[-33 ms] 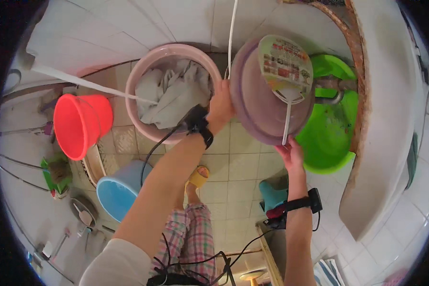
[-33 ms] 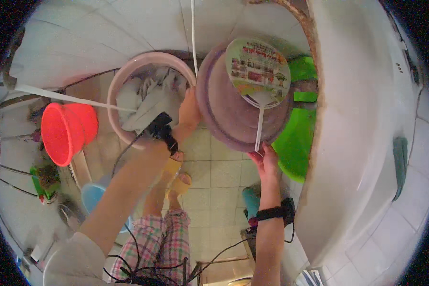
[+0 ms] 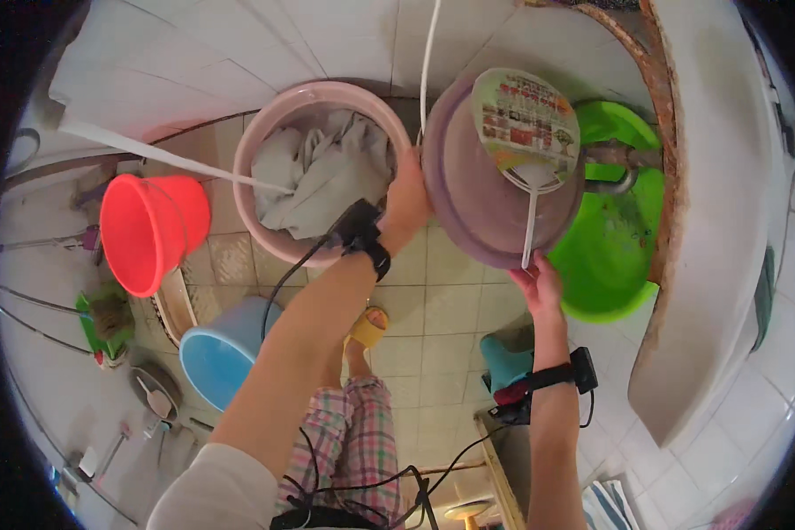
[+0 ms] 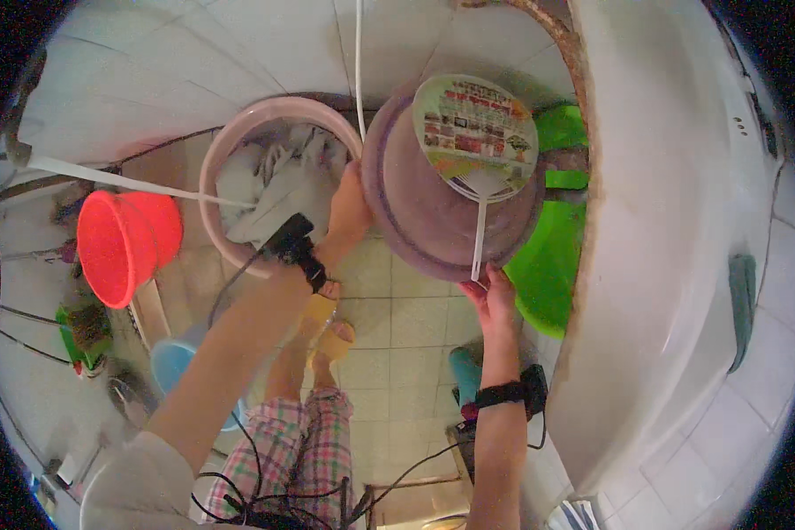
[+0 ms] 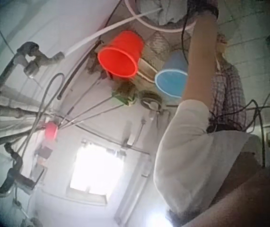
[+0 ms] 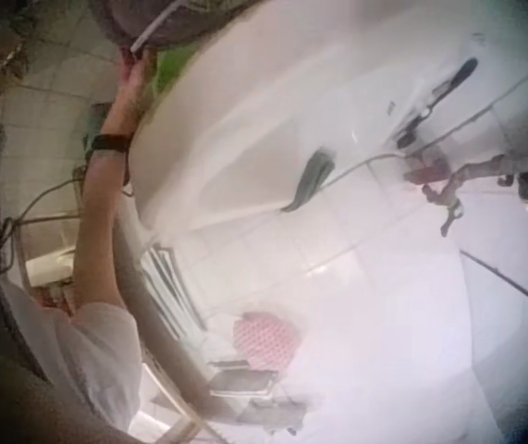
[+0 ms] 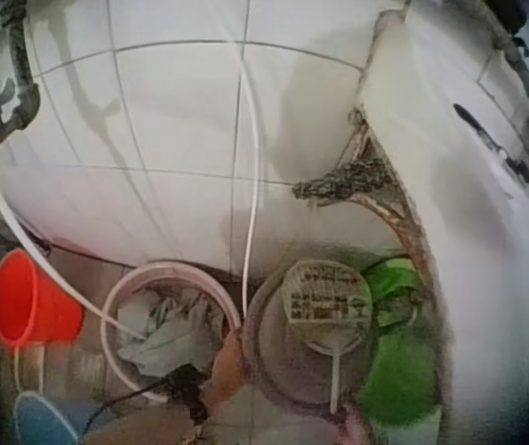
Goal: Washing and rinsing clothes by hand in buckets.
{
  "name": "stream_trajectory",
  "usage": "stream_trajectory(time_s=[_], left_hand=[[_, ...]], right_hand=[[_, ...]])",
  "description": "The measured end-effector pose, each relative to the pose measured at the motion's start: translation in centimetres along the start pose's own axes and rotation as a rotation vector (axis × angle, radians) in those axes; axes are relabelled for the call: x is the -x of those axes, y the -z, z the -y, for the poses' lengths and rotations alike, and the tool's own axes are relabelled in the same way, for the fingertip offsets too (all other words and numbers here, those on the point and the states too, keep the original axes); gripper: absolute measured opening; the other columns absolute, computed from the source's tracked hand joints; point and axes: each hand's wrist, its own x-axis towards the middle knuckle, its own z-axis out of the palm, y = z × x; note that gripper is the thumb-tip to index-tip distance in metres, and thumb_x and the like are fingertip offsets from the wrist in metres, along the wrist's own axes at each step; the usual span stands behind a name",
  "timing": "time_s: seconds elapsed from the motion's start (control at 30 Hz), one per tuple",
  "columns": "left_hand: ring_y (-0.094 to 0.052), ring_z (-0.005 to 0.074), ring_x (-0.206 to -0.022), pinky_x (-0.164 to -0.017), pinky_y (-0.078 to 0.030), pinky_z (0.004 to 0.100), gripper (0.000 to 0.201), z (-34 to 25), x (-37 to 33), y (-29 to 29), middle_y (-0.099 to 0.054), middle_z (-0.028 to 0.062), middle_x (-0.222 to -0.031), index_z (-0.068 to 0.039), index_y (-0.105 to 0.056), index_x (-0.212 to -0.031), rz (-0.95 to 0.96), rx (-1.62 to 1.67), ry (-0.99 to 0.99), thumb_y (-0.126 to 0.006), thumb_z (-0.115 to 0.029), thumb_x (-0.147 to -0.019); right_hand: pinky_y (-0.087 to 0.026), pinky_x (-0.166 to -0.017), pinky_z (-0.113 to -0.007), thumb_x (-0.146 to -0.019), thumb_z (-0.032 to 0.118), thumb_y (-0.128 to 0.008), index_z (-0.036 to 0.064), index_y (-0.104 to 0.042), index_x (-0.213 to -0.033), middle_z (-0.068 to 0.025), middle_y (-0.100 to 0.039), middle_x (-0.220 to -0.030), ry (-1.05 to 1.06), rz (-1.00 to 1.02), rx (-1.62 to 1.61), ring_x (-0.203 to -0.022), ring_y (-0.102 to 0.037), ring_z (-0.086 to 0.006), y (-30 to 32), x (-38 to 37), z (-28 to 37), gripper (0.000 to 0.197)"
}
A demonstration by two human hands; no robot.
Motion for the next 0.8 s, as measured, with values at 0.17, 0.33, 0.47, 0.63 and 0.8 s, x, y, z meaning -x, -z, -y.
stream_trajectory(time_s=[0.17, 0.33, 0.47, 0.63, 0.8], left_hand=[[-0.053, 0.0317, -0.089, -0.074, -0.044, 0.0363, 0.046, 1.5, 1.7, 1.9, -0.05, 0.0165, -0.103, -0.004, -0.037, -0.117, 0.34, 0.412, 0.048, -0.048, 0.0, -0.073], [-0.054, 0.0284, -0.086, -0.074, -0.044, 0.0338, 0.041, 9.7, 6.9, 3.5, -0.054, 0.0159, -0.096, -0.002, -0.041, -0.113, 0.161, 0.145, 0.064, -0.049, -0.002, -0.073], [-0.055, 0.0244, -0.09, -0.075, -0.043, 0.033, 0.042, 6.4, 14.1, 5.3, -0.056, 0.0141, -0.096, -0.003, -0.044, -0.111, 0.417, 0.563, 0.686, -0.052, -0.007, -0.07], [-0.056, 0.0224, -0.081, -0.072, -0.045, 0.0307, 0.037, 18.2, 21.7, 8.1, -0.057, 0.0111, -0.091, -0.001, -0.049, -0.106, 0.345, 0.165, 0.459, -0.053, -0.008, -0.069], [-0.052, 0.0116, -0.068, -0.052, -0.045, 0.025, 0.034, 24.5, 29.5, 12.8, -0.053, 0.0026, -0.081, -0.004, -0.052, -0.103, 0.345, 0.271, 0.72, -0.054, -0.007, -0.069]], right_hand=[[-0.052, -0.068, -0.04, -0.086, 0.018, -0.044, 0.003, -0.042, -0.1, -0.0105, -0.052, -0.089, 0.053, 0.0, 0.013, -0.078, -0.055, -0.0238, 0.1, -0.7, -1.4, 0.021], [-0.049, -0.074, -0.039, -0.084, 0.023, -0.048, 0.0045, -0.04, -0.11, -0.0105, -0.05, -0.094, -0.04, -0.031, -0.056, -0.085, -0.052, -0.0237, -2.3, 0.4, -2.8, 0.032], [-0.048, -0.072, -0.036, -0.078, 0.03, -0.056, 0.0063, -0.041, -0.115, -0.0104, -0.053, -0.091, -0.015, -0.232, 0.203, -0.084, -0.053, -0.0214, 4.2, 4.9, -2.6, 0.047], [-0.043, -0.078, -0.037, -0.067, 0.025, -0.065, 0.0043, -0.052, -0.104, -0.0135, -0.056, -0.096, 0.045, -0.112, 1.415, -0.088, -0.053, -0.0237, 18.4, 11.6, -13.1, 0.045], [-0.041, -0.081, -0.042, -0.059, 0.025, -0.071, 0.0046, -0.035, -0.118, -0.0216, -0.044, -0.11, -0.177, -0.534, 1.402, -0.095, -0.049, -0.0342, 31.5, 22.0, -19.2, 0.072]])
